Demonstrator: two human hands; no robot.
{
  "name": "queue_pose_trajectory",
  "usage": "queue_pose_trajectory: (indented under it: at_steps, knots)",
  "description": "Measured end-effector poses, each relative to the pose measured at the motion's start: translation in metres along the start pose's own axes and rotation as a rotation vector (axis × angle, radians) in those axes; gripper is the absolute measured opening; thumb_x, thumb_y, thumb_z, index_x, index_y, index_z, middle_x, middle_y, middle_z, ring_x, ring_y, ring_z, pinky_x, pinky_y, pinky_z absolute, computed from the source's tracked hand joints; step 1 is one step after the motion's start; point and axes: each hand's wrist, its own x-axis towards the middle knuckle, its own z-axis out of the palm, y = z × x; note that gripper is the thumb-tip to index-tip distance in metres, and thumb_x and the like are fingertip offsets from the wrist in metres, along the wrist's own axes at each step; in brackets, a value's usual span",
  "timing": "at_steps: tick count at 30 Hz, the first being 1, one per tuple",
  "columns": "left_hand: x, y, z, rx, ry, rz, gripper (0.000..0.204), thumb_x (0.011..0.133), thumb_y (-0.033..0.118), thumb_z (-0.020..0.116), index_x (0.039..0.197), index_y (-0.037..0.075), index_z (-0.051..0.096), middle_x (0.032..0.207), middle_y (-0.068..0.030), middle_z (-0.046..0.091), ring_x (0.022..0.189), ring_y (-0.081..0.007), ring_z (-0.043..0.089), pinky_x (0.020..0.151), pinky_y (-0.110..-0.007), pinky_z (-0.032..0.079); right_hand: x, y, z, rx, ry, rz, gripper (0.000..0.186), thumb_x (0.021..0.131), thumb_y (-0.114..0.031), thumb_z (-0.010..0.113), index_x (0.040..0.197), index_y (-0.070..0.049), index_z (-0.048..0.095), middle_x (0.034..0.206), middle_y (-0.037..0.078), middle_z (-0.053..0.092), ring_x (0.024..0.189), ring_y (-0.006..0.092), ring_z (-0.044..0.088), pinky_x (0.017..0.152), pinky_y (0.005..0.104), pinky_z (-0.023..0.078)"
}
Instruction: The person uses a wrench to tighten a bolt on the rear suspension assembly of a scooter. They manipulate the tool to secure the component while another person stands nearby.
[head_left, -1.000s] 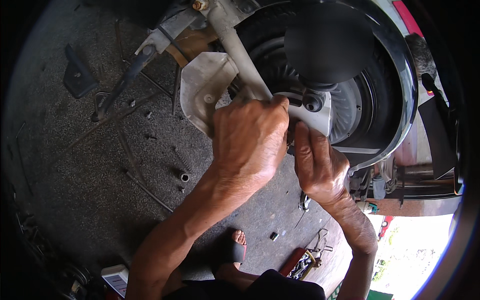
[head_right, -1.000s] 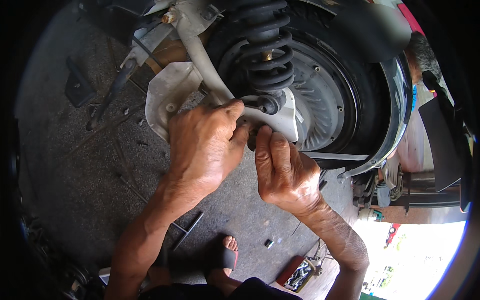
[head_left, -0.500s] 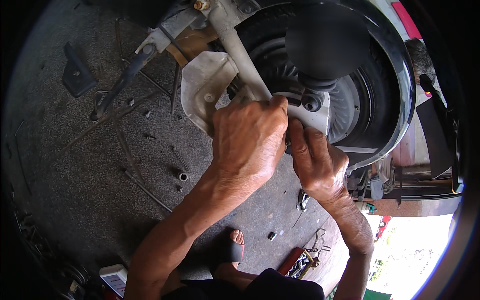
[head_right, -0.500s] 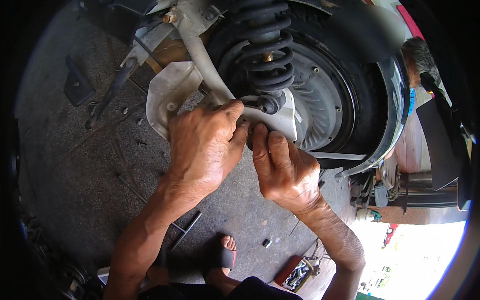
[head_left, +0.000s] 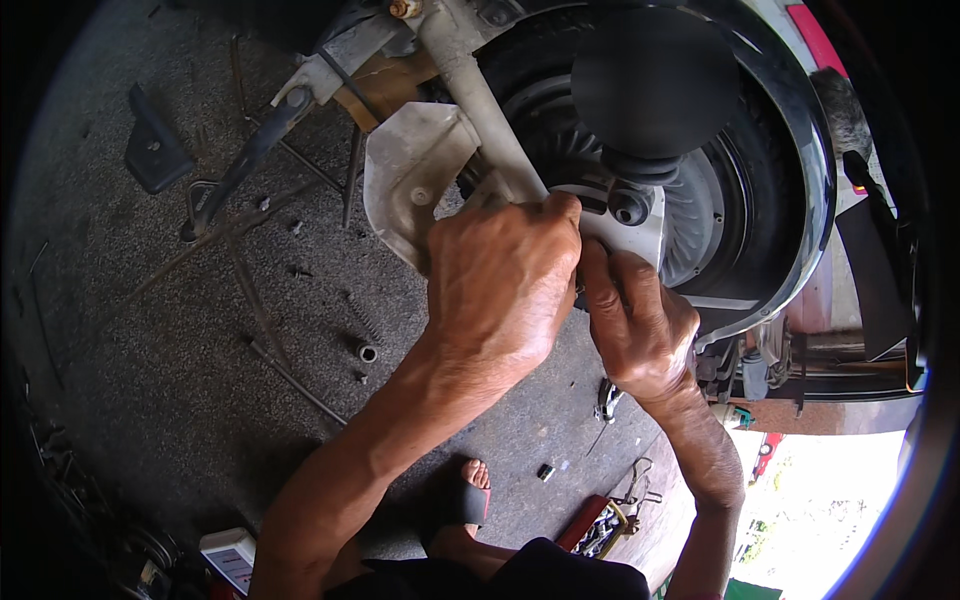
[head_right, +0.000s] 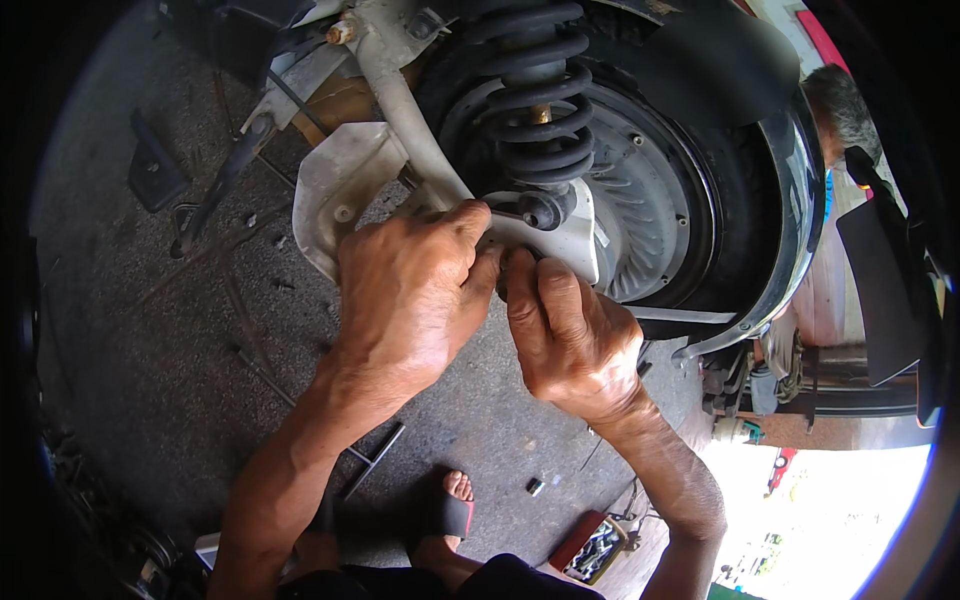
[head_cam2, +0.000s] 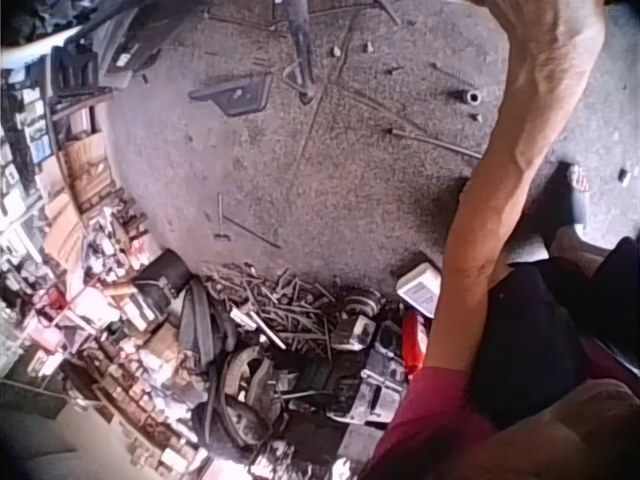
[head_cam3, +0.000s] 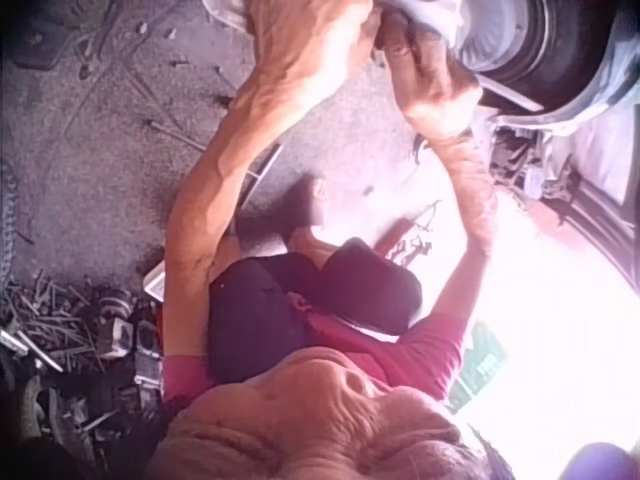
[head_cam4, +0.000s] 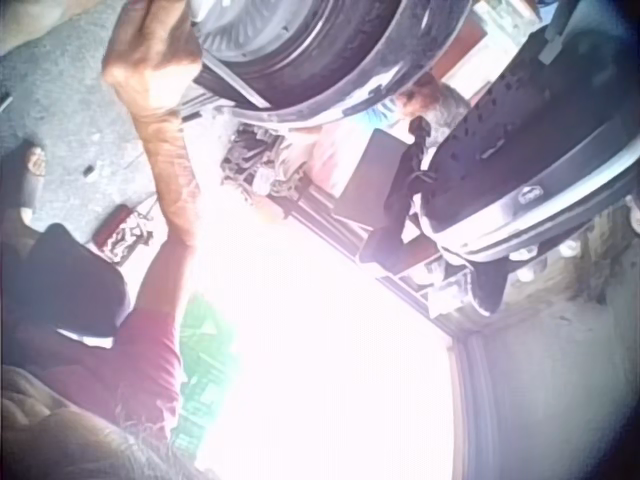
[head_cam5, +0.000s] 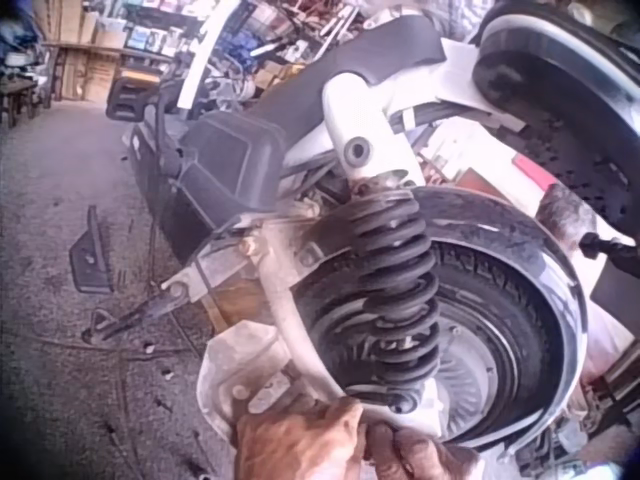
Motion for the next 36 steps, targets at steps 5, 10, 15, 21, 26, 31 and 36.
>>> queue_pose_trajectory:
  at_steps: [5,10,15,21,26,31,36]
  knots:
    - [0.001,0.001,-0.004,0.006,-0.013,0.017,0.023,0.070,0.008,0.073,0.090,0.001,0.063,0.067,-0.0136,0.065,0.064,-0.0283,0.067,0.059,-0.038,0.053,0.000,0.003,0.002,-0.065,0.009,-0.041,0.039,0.067,-0.002,0.064,0.104,0.008,0.063,0.089,0.012,0.056,0.065,0.0148,0.062,0.046,0.0244,0.052]
    - [0.002,0.002,-0.005,-0.005,-0.026,0.012,0.023,0.070,0.008,0.072,0.090,0.001,0.063,0.067,-0.0137,0.065,0.064,-0.0290,0.067,0.059,-0.038,0.053,0.001,0.000,-0.002,-0.101,-0.030,-0.014,0.036,0.068,-0.002,0.063,0.103,0.009,0.062,0.088,0.012,0.055,0.065,0.0148,0.062,0.044,0.0243,0.049]
    - [0.000,0.001,-0.003,-0.016,-0.011,-0.017,0.015,0.076,0.011,0.070,0.086,0.003,0.062,0.066,-0.0146,0.063,0.062,-0.0319,0.065,0.057,-0.041,0.051,0.004,-0.004,-0.005,-0.113,-0.093,-0.001,0.038,0.070,-0.003,0.062,0.106,0.009,0.061,0.092,0.013,0.055,0.067,0.0156,0.062,0.045,0.0246,0.050]
    - [-0.002,-0.001,-0.002,-0.013,-0.010,-0.006,0.017,0.074,0.010,0.069,0.088,0.002,0.063,0.071,-0.0149,0.065,0.065,-0.0319,0.066,0.060,-0.041,0.052,0.004,-0.004,-0.005,-0.073,-0.091,-0.013,0.046,0.067,-0.005,0.063,0.112,0.006,0.062,0.101,0.015,0.057,0.076,0.0184,0.064,0.048,0.0250,0.052]
    - [-0.001,0.001,-0.003,-0.002,-0.038,-0.013,0.017,0.074,0.008,0.069,0.089,0.002,0.064,0.070,-0.0143,0.066,0.066,-0.0301,0.066,0.060,-0.040,0.052,0.003,-0.001,-0.003,-0.104,-0.072,-0.036,0.041,0.067,-0.004,0.063,0.106,0.007,0.063,0.098,0.015,0.057,0.074,0.0191,0.064,0.047,0.0253,0.051]
    - [-0.001,0.001,-0.001,0.002,-0.027,-0.019,0.018,0.073,0.009,0.069,0.089,0.002,0.064,0.068,-0.0135,0.066,0.064,-0.0304,0.066,0.060,-0.040,0.052,0.003,0.001,-0.004,-0.085,-0.070,-0.016,0.037,0.069,-0.003,0.064,0.105,0.007,0.062,0.095,0.014,0.057,0.071,0.0196,0.065,0.046,0.0254,0.051]
    - [-0.001,0.000,-0.003,-0.004,-0.001,0.000,0.017,0.073,0.009,0.070,0.088,0.002,0.064,0.066,-0.0131,0.065,0.062,-0.0289,0.066,0.059,-0.039,0.052,0.001,-0.004,-0.007,-0.100,-0.154,0.004,0.042,0.073,-0.002,0.063,0.114,0.008,0.059,0.102,0.016,0.054,0.079,0.0209,0.065,0.049,0.0265,0.053]
